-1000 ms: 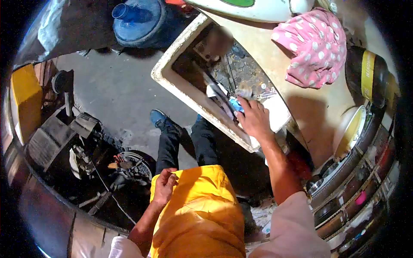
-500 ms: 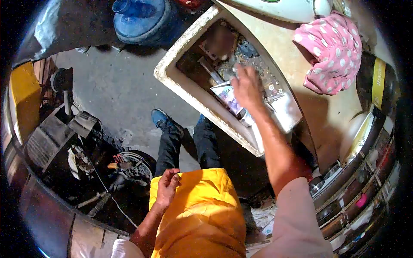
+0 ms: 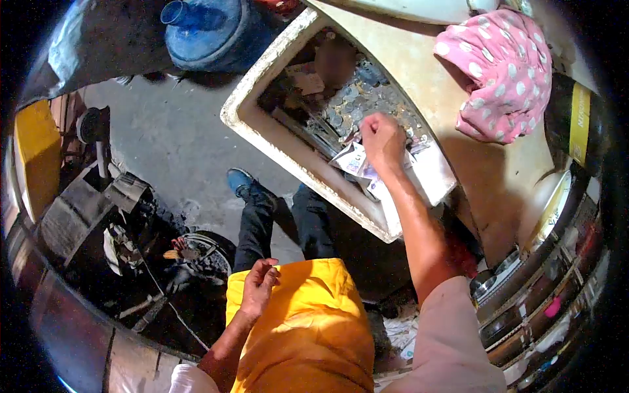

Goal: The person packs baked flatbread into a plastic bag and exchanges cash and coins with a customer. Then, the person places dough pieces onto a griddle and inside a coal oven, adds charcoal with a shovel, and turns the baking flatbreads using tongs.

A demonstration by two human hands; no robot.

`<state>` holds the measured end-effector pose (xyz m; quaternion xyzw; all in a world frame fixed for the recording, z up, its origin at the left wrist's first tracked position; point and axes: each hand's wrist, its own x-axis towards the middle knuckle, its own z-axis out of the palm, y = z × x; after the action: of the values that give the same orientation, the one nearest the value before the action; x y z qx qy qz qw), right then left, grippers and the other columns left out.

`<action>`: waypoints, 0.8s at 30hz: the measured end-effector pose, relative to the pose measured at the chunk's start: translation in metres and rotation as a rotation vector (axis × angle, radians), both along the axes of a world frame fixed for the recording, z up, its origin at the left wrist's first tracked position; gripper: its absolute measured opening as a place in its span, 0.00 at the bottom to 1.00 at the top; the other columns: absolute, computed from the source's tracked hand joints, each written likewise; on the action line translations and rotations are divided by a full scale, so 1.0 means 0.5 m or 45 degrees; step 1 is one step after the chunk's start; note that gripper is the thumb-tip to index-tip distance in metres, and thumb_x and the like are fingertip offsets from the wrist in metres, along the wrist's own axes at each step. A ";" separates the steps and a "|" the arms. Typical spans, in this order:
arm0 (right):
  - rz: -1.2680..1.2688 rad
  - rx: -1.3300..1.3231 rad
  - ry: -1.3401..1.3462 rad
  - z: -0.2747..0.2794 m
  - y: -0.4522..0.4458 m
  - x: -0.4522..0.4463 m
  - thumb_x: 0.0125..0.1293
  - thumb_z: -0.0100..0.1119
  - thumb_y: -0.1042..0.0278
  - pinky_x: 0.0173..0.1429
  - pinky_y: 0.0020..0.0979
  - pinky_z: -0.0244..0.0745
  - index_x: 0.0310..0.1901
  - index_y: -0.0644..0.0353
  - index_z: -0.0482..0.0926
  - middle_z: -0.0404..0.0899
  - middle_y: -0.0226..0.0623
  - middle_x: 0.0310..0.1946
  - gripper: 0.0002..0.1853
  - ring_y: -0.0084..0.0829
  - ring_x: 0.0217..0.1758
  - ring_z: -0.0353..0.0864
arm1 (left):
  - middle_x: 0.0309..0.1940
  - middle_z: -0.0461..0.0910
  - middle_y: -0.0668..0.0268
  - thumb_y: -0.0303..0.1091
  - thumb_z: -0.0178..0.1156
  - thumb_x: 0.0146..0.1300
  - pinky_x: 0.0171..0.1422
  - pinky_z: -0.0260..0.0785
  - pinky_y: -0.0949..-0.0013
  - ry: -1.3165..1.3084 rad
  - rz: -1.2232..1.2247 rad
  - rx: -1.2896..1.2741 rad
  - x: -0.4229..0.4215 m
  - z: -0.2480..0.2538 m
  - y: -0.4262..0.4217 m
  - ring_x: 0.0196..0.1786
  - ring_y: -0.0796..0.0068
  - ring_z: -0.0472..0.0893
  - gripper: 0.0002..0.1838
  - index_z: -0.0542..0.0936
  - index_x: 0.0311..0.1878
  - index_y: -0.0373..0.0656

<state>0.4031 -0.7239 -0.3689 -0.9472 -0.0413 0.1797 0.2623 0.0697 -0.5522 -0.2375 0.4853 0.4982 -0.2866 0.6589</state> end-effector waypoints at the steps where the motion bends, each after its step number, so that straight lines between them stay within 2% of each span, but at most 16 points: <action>1: -0.062 0.090 -0.075 -0.005 0.008 0.008 0.57 0.63 0.69 0.38 0.38 0.75 0.33 0.63 0.82 0.80 0.43 0.26 0.06 0.42 0.31 0.80 | 0.37 0.75 0.68 0.30 0.51 0.72 0.47 0.72 0.73 0.017 0.010 -0.010 -0.002 0.000 -0.003 0.40 0.79 0.76 0.10 0.73 0.52 0.40; 2: -0.125 0.178 -0.150 -0.010 0.014 0.016 0.57 0.63 0.71 0.39 0.38 0.75 0.34 0.62 0.82 0.80 0.42 0.26 0.06 0.42 0.31 0.81 | 0.37 0.75 0.68 0.30 0.52 0.72 0.47 0.72 0.73 0.034 0.019 -0.022 -0.004 -0.001 -0.003 0.40 0.79 0.76 0.10 0.73 0.52 0.40; 3: -0.073 0.151 -0.195 -0.013 0.019 0.025 0.57 0.64 0.72 0.39 0.40 0.75 0.41 0.59 0.81 0.80 0.42 0.28 0.09 0.42 0.32 0.81 | 0.38 0.75 0.68 0.29 0.51 0.72 0.47 0.72 0.73 0.043 0.007 -0.023 -0.006 -0.003 -0.003 0.40 0.79 0.76 0.09 0.73 0.52 0.40; 6: -0.108 0.126 -0.079 -0.009 0.051 0.050 0.58 0.64 0.71 0.41 0.40 0.75 0.46 0.55 0.80 0.80 0.42 0.31 0.13 0.42 0.35 0.81 | 0.39 0.76 0.67 0.30 0.51 0.72 0.47 0.72 0.73 0.045 0.010 -0.008 -0.009 -0.006 -0.001 0.41 0.78 0.76 0.10 0.73 0.52 0.40; 7: 0.021 0.171 -0.257 -0.034 0.045 0.054 0.58 0.64 0.69 0.42 0.41 0.74 0.49 0.53 0.78 0.80 0.43 0.34 0.15 0.43 0.38 0.80 | 0.39 0.76 0.67 0.30 0.51 0.72 0.47 0.72 0.73 0.046 0.013 -0.003 -0.009 -0.006 0.001 0.41 0.78 0.76 0.10 0.73 0.52 0.40; 12: 0.073 0.068 -0.148 -0.012 0.061 0.072 0.60 0.63 0.68 0.42 0.41 0.74 0.46 0.52 0.78 0.80 0.42 0.34 0.12 0.44 0.38 0.80 | 0.40 0.76 0.66 0.30 0.52 0.72 0.47 0.73 0.72 0.045 0.013 0.052 0.016 0.002 0.008 0.42 0.78 0.76 0.10 0.73 0.53 0.40; 14: -0.075 0.118 0.014 -0.001 0.055 0.084 0.62 0.61 0.67 0.41 0.36 0.74 0.44 0.51 0.78 0.79 0.38 0.31 0.09 0.37 0.36 0.80 | 0.40 0.76 0.66 0.31 0.52 0.72 0.48 0.73 0.72 0.027 0.040 0.042 0.024 0.003 0.006 0.42 0.78 0.76 0.10 0.73 0.53 0.40; 15: -0.247 0.067 0.106 -0.050 0.019 0.088 0.63 0.58 0.68 0.41 0.30 0.73 0.42 0.53 0.78 0.78 0.34 0.30 0.06 0.28 0.35 0.78 | 0.39 0.76 0.66 0.31 0.52 0.72 0.48 0.73 0.72 0.008 0.071 0.036 0.027 0.003 0.004 0.42 0.78 0.76 0.11 0.73 0.53 0.40; 17: -0.471 0.345 0.320 -0.046 -0.028 0.088 0.63 0.57 0.70 0.42 0.25 0.72 0.42 0.61 0.78 0.79 0.32 0.32 0.08 0.23 0.36 0.76 | 0.39 0.76 0.67 0.31 0.52 0.72 0.48 0.72 0.72 -0.009 0.079 0.022 0.030 0.005 -0.001 0.41 0.78 0.76 0.11 0.73 0.53 0.40; 19: -0.544 0.257 0.340 -0.023 -0.052 0.057 0.63 0.58 0.72 0.43 0.24 0.72 0.43 0.63 0.77 0.80 0.33 0.33 0.09 0.23 0.37 0.77 | 0.38 0.76 0.67 0.31 0.52 0.72 0.48 0.72 0.73 -0.029 0.079 -0.002 0.034 0.005 -0.008 0.41 0.78 0.76 0.11 0.73 0.54 0.40; 21: -0.334 0.413 0.120 -0.010 -0.049 0.018 0.61 0.60 0.74 0.42 0.24 0.73 0.45 0.64 0.79 0.80 0.33 0.32 0.10 0.22 0.36 0.78 | 0.37 0.76 0.67 0.31 0.52 0.72 0.47 0.72 0.73 -0.032 0.070 -0.031 0.036 0.003 -0.018 0.40 0.78 0.76 0.11 0.73 0.53 0.39; 24: -0.257 0.389 0.077 -0.042 -0.034 0.001 0.59 0.62 0.76 0.40 0.26 0.75 0.43 0.63 0.81 0.81 0.32 0.31 0.10 0.22 0.34 0.79 | 0.37 0.76 0.67 0.30 0.52 0.72 0.47 0.72 0.73 -0.043 0.077 -0.048 0.032 -0.001 -0.024 0.40 0.78 0.76 0.11 0.73 0.53 0.39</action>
<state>0.4033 -0.7410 -0.3898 -0.8899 0.0349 0.1724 0.4209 0.0859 -0.5640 -0.2381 0.4623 0.4960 -0.2679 0.6845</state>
